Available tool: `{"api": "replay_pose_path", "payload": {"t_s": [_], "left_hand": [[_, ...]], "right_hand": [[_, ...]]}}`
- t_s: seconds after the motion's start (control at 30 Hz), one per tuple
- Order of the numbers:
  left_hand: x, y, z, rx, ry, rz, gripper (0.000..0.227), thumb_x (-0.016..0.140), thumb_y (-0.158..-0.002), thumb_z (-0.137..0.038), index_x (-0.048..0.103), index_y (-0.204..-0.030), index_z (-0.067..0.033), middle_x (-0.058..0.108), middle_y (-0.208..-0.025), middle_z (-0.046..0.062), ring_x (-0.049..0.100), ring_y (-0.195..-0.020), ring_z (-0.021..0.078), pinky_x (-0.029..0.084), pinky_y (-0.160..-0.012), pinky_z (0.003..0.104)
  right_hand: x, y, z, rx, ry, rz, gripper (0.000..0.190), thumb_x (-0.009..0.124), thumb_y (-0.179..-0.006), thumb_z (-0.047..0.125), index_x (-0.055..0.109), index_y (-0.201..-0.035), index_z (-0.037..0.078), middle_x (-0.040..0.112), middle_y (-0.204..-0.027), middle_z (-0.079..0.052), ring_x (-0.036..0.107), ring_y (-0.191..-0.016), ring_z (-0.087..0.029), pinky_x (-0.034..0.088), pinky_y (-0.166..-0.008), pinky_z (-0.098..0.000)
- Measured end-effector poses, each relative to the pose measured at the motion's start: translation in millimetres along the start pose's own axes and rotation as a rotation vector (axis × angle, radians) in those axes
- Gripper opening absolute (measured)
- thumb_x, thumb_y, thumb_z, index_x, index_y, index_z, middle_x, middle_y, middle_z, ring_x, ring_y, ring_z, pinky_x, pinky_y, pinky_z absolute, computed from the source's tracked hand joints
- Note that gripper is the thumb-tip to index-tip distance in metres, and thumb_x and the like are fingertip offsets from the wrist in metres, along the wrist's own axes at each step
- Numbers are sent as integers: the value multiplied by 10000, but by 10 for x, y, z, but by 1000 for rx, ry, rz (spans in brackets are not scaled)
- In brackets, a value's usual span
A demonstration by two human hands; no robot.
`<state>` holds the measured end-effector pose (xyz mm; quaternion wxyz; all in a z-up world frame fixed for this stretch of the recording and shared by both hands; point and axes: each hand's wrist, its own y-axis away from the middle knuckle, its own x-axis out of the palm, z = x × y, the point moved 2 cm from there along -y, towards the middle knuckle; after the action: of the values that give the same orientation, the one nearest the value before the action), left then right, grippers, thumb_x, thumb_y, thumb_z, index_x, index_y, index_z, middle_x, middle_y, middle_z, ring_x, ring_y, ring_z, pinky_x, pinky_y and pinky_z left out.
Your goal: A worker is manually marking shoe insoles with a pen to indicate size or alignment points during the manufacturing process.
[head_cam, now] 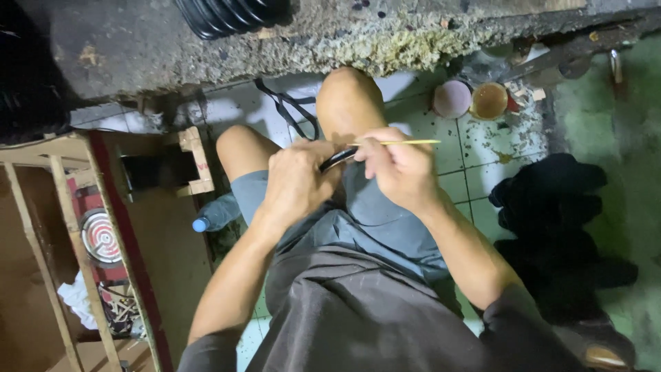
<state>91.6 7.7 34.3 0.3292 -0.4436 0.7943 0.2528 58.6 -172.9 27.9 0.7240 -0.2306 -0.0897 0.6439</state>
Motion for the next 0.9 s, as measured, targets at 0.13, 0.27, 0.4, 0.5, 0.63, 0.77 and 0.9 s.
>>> {"api": "replay_pose_path", "payload": {"t_s": [0.13,0.27,0.4,0.5,0.63,0.77,0.9], "left_hand": [[38,134,-49,-104,658,-206,171,728,-835,-98,677,-998,-79,664,-748,116,629,-814,168,537,-692,349],[596,240,199,-49,1398,-343,134,752,-832,-18,732,-962,-43,756,-895,90,681,-841,134,572,-749,297],[961,306,306,-28,1735,-360,140,735,-813,40,719,-951,56,753,-847,168,736,-750,204,578,-690,310],[902,317,146,-15,1774,-353,116,747,-798,43,733,-911,61,740,-810,159,717,-721,194,566,-670,298],[997,334,301,-24,1762,-336,108,750,-788,53,736,-893,72,734,-795,161,706,-701,188,554,-659,290],[1169,338,462,-25,1778,-324,153,745,-792,58,723,-943,65,736,-809,165,717,-710,195,558,-666,282],[1134,330,387,-12,1776,-313,138,740,-801,64,725,-938,60,735,-808,159,713,-715,184,551,-668,274]], "right_hand": [[-104,58,229,205,-238,-139,207,498,-1049,80,623,-1120,-69,729,-886,-249,694,-570,-186,601,-504,-293],[1,117,217,219,-224,-205,147,561,-1011,33,623,-1059,-92,679,-818,-230,637,-539,-165,548,-471,-276],[146,25,200,52,-65,-167,113,612,-974,13,683,-908,-46,598,-556,-88,513,-398,-126,455,-393,-253],[160,46,235,-25,-5,-182,106,634,-964,27,697,-907,-36,568,-512,-57,482,-376,-142,464,-412,-245],[136,27,296,-68,41,-181,110,637,-962,40,709,-913,-27,549,-490,-30,457,-366,-137,470,-411,-239],[113,13,306,-156,64,-161,163,618,-982,77,702,-903,-37,589,-564,-116,539,-397,-243,480,-441,-288],[94,8,262,-208,83,-125,175,621,-982,107,696,-905,-31,603,-600,-119,568,-418,-277,492,-448,-307]]}}
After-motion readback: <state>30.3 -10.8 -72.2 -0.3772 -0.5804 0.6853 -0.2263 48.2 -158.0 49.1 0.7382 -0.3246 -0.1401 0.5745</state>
